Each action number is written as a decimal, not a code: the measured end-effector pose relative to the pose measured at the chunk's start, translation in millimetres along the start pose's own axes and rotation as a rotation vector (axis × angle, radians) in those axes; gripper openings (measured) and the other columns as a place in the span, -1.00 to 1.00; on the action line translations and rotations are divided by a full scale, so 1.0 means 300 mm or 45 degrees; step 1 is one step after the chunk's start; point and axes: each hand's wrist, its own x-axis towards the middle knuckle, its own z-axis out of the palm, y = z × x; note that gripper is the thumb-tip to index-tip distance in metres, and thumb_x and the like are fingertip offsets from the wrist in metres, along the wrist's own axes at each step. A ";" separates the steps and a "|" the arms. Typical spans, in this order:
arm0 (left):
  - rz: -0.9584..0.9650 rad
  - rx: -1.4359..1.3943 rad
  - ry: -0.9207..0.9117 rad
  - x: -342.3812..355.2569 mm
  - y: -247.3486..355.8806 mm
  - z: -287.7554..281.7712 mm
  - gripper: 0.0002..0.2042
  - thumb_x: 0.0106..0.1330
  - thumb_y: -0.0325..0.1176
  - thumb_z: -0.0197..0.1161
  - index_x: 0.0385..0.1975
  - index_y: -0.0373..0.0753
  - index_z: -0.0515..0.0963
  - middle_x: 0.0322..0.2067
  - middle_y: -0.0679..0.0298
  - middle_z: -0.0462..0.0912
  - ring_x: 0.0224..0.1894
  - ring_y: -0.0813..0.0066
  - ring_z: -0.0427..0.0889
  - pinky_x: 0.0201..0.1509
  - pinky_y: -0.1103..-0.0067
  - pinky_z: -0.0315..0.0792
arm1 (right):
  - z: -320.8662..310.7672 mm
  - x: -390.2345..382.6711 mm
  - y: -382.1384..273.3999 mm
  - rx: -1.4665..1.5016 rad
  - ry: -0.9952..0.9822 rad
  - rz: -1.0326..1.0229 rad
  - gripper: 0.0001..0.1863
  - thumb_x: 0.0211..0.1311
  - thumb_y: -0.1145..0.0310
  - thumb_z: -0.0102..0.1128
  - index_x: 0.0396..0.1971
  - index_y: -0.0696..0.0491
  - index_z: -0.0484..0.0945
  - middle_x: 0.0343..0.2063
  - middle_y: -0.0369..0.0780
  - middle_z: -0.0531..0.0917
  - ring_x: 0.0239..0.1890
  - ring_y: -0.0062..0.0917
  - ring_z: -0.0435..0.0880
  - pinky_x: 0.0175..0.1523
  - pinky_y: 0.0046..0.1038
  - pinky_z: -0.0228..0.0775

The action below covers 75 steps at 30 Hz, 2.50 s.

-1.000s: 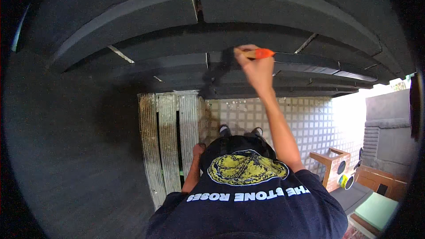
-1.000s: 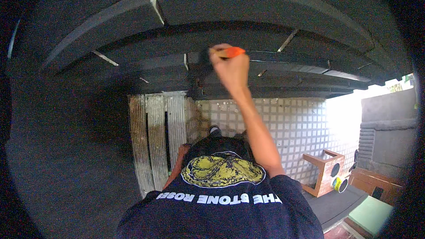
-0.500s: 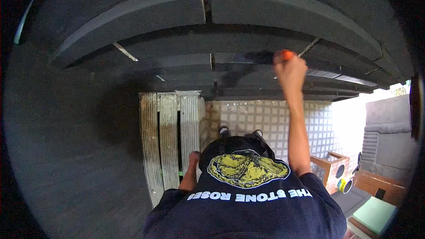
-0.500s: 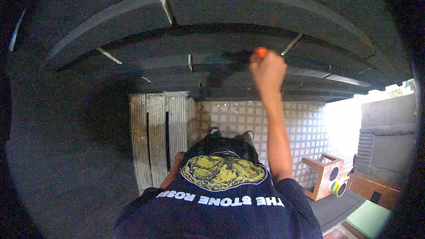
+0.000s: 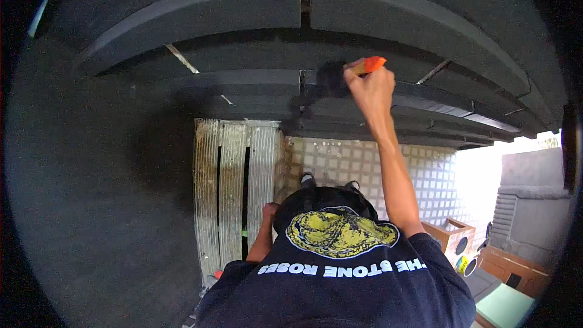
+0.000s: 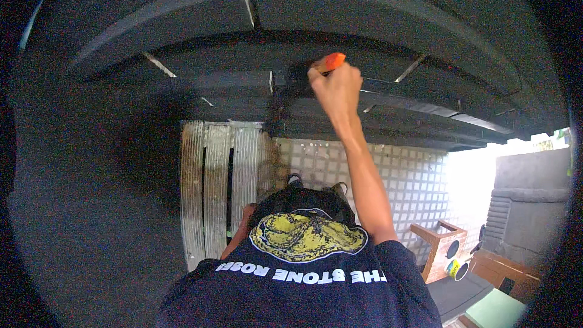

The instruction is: The person is painting a dark slatted ceiling or overhang using a paintbrush.

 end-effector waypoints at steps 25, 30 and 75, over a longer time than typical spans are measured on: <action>-0.143 -0.305 0.004 0.009 -0.056 0.016 -0.65 0.10 -0.03 0.18 -0.29 -0.12 0.72 -0.28 -0.01 0.70 -0.13 0.00 0.69 -0.07 0.17 0.53 | 0.030 0.007 -0.029 0.047 -0.120 -0.075 -0.84 0.07 0.36 0.31 -0.42 0.13 0.71 -0.57 -0.13 0.70 -0.51 -0.42 0.72 -0.33 -0.45 0.48; -0.239 -0.199 0.003 0.010 -0.059 0.028 -0.65 0.11 0.00 0.16 -0.35 -0.11 0.72 -0.31 0.05 0.72 -0.19 -0.01 0.69 -0.14 0.22 0.56 | 0.106 -0.013 0.022 0.577 -0.184 0.181 -0.86 0.11 0.38 0.35 -0.43 0.16 0.71 -0.57 -0.20 0.72 -0.50 -0.65 0.68 -0.32 -0.55 0.49; 0.060 -0.350 -0.077 -0.081 -0.132 0.004 -0.62 0.13 -0.04 0.15 -0.33 -0.23 0.70 -0.28 -0.06 0.68 -0.20 -0.08 0.67 -0.10 0.21 0.54 | 0.353 -0.381 0.215 0.428 -0.076 -0.553 -0.76 0.09 0.54 0.33 -0.21 0.10 0.58 -0.20 -0.14 0.57 -0.24 -0.25 0.66 -0.16 -0.33 0.55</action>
